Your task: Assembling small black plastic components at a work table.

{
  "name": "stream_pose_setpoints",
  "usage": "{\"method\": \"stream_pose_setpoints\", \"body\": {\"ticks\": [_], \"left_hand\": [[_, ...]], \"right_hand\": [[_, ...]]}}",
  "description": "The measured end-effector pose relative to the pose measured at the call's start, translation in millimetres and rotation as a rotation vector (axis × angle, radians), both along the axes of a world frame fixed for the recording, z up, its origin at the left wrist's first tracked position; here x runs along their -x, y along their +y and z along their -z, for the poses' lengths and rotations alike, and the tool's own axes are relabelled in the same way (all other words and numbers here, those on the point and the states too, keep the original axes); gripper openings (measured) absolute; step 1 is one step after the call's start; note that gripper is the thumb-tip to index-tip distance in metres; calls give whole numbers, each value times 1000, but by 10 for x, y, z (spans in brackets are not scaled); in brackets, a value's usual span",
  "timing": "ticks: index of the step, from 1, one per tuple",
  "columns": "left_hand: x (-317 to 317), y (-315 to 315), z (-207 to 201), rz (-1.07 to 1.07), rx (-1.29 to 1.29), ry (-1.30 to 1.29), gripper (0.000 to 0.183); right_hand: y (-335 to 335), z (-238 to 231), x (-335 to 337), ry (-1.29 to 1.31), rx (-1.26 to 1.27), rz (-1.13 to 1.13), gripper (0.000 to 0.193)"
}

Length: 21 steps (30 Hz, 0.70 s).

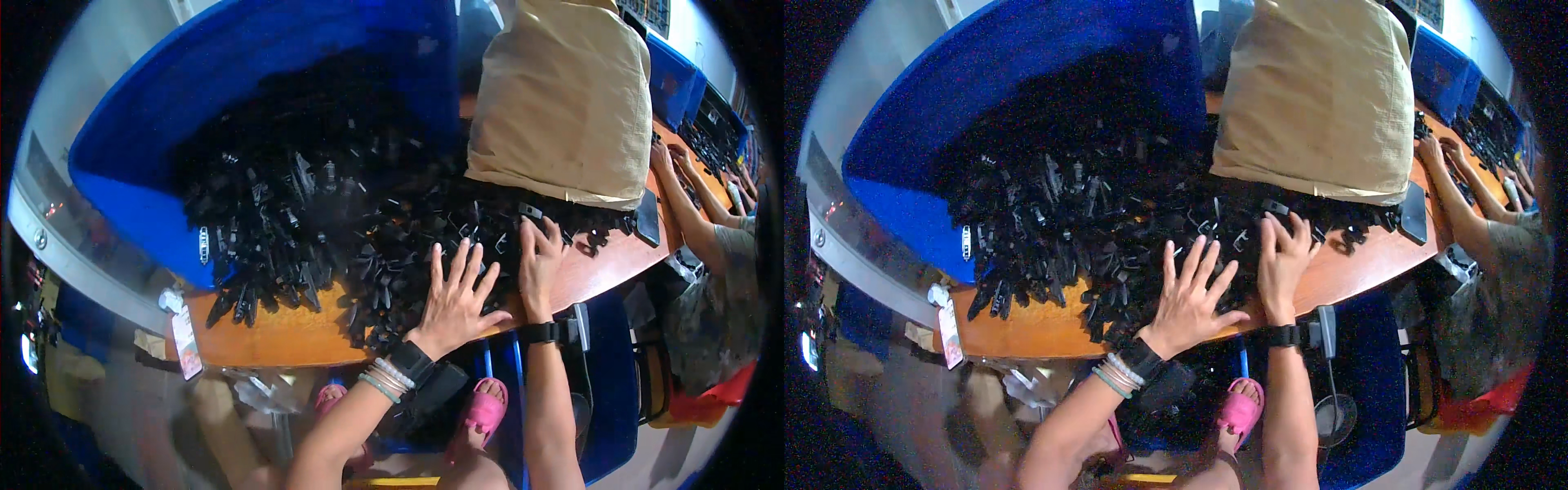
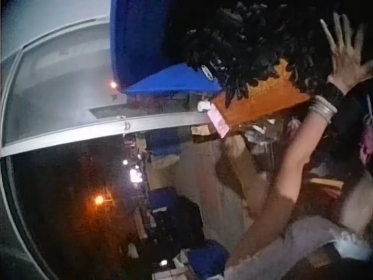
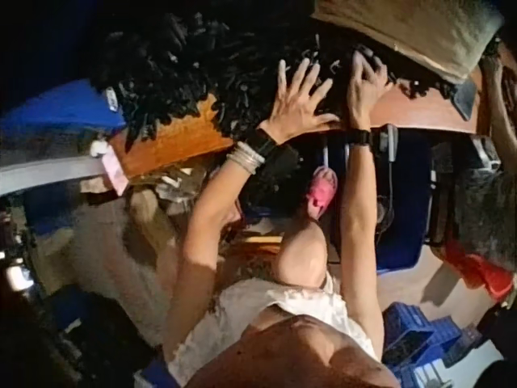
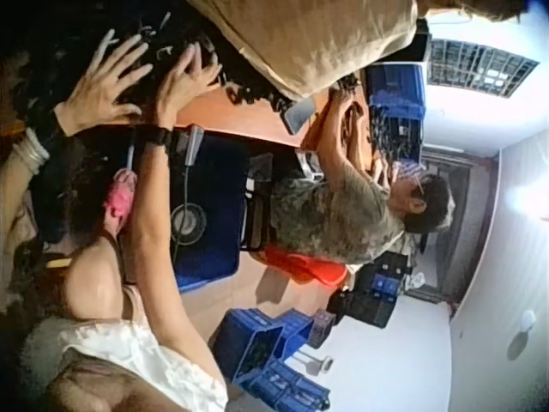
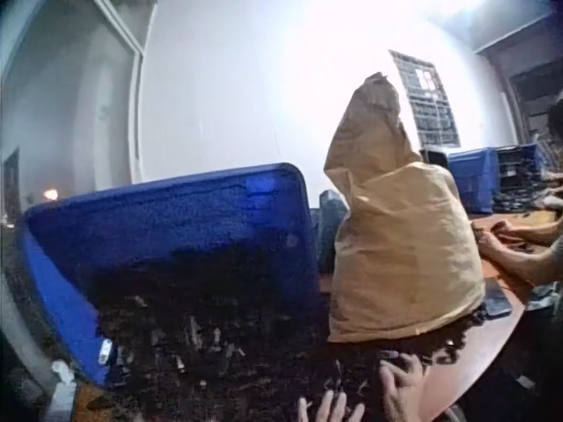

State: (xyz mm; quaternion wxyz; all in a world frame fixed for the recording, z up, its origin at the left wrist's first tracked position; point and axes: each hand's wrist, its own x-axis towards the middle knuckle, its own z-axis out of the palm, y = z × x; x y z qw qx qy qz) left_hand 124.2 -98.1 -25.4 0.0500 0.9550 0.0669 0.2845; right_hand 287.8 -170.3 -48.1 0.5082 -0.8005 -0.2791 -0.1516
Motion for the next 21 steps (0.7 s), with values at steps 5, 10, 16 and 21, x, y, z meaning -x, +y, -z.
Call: {"method": "stream_pose_setpoints", "body": {"ticks": [5,10,16,21], "left_hand": [[116,-240,-293,178,-53,13,74],[961,102,-710,294,-192,127,76],[2081,893,-1049,46,-251,60,72],[2948,1395,-1205,-176,-334,55,73]], "right_hand": [[-223,-16,-148,-64,-193,-41,25],[-362,-167,-17,-103,-244,-90,23],[-1022,-3,-536,-55,296,451,33],[-1190,-1,-764,-65,449,218,22]]}}
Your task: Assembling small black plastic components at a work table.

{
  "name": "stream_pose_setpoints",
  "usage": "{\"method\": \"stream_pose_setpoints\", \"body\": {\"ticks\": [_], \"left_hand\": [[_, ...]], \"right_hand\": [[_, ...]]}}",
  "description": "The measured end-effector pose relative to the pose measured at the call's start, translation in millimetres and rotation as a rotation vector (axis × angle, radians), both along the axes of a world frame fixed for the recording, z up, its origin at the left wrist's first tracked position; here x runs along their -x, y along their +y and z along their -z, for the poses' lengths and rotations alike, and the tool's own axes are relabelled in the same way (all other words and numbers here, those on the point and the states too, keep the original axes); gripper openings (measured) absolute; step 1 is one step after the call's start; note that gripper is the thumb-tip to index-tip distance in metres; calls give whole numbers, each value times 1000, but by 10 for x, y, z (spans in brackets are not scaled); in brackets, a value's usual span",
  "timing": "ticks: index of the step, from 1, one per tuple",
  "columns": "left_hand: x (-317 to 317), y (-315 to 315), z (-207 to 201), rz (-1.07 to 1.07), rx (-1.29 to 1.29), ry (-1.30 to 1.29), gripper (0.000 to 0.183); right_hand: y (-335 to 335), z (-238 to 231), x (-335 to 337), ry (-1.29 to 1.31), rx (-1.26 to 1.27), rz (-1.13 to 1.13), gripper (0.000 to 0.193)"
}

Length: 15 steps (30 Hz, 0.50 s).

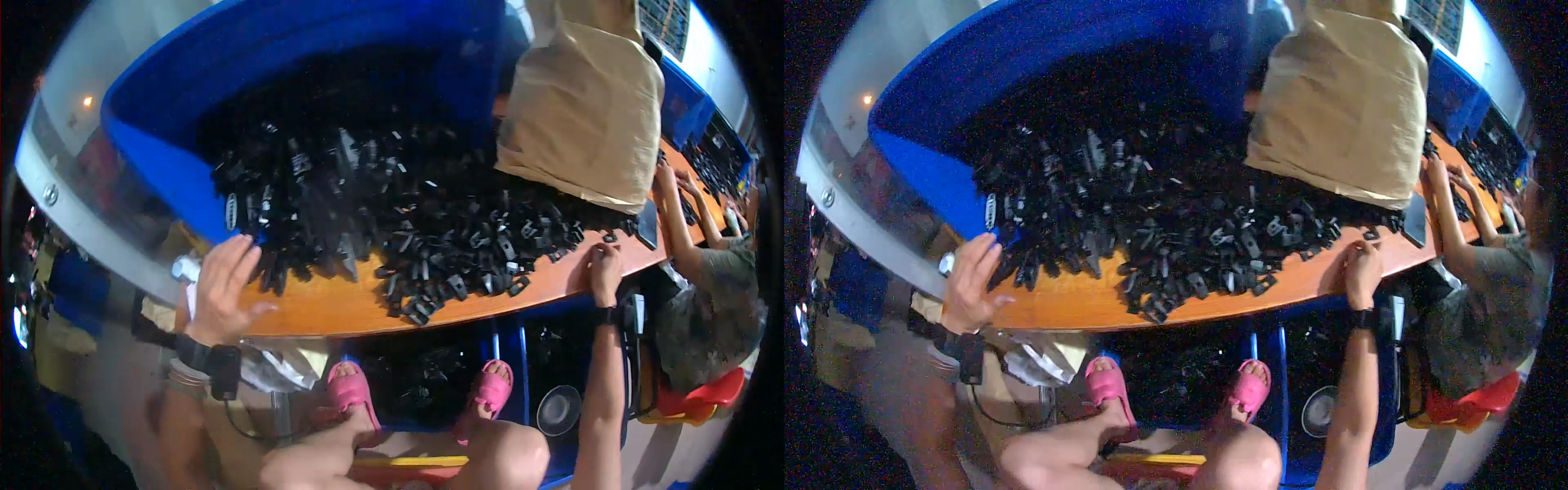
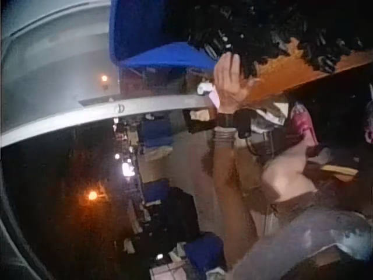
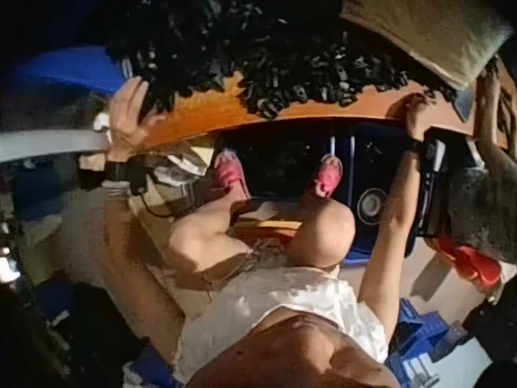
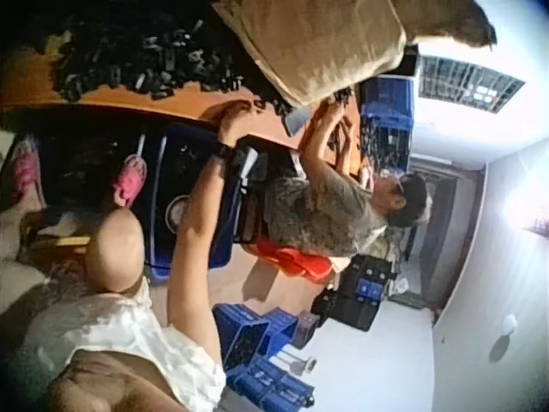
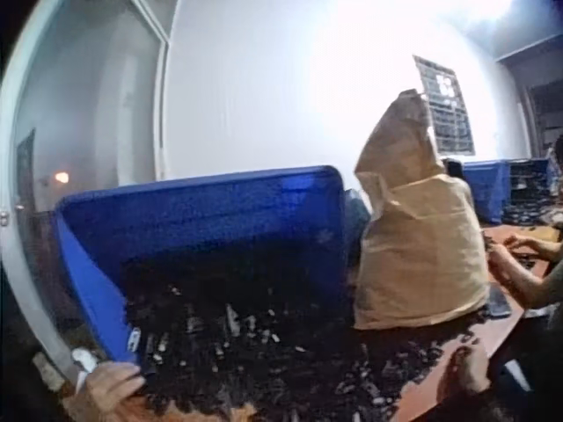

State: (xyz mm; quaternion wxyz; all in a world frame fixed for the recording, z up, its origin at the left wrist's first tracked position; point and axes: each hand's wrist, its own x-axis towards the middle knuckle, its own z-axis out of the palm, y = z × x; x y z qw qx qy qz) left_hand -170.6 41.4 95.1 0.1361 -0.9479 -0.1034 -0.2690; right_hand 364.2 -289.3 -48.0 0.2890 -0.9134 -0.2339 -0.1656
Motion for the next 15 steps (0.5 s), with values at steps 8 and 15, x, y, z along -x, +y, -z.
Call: {"method": "stream_pose_setpoints", "body": {"ticks": [8,15], "left_hand": [[294,-71,209,75,62,22,52],[-730,-216,743,-60,122,153,53]], "right_hand": [[-351,89,-461,-181,115,-206,32],[509,219,1807,827,-178,-838,22]]}}
